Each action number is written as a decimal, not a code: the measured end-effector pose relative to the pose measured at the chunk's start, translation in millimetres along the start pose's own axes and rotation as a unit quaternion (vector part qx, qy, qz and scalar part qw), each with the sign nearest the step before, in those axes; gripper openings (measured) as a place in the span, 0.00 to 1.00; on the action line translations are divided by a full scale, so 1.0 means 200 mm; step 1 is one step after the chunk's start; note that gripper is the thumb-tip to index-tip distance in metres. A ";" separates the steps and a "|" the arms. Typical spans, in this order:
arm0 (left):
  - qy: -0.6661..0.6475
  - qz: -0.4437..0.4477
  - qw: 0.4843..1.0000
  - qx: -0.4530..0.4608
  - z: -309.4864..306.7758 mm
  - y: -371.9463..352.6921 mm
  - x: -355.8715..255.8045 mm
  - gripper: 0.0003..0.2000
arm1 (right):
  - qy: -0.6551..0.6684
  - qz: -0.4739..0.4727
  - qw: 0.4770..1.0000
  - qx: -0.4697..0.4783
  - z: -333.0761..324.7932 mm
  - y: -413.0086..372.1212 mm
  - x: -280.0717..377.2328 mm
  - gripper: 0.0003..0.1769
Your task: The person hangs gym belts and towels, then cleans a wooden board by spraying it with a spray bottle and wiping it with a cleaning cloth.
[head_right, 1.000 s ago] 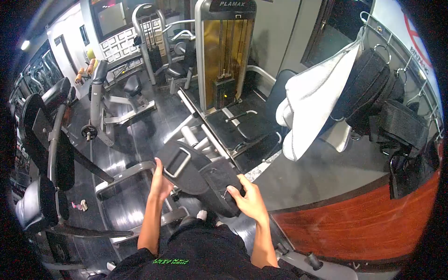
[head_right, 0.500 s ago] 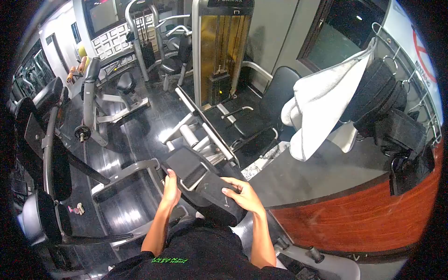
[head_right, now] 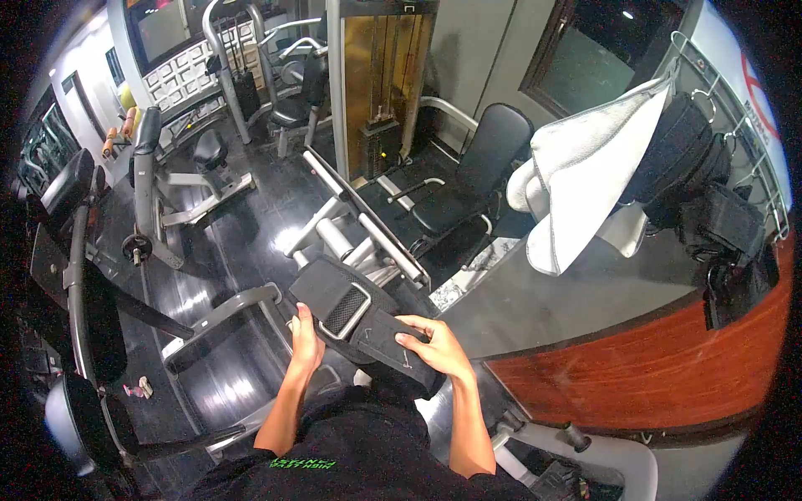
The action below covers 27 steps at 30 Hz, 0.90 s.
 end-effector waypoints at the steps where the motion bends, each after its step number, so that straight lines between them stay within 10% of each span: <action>1: 0.020 0.020 1.000 0.002 -0.01 0.00 0.00 0.28 | 0.008 0.003 1.000 -0.013 0.01 0.00 0.00 0.19; 22: 0.296 0.112 0.947 0.045 -0.01 -0.02 -0.06 0.27 | 0.095 -0.069 0.990 -0.083 0.08 -0.05 -0.05 0.21; 27: 0.166 0.083 0.981 0.052 -0.06 0.03 0.01 0.27 | 0.096 -0.024 0.995 -0.014 0.03 -0.07 -0.09 0.19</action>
Point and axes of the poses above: each hand's wrist, its own y-axis towards the middle knuckle, its own z-axis out of the palm, x = y × z, the point moved 1 cm from there along y, towards the middle knuckle, and after that the axes turned 8 degrees about -x, right-handed, at the moved point
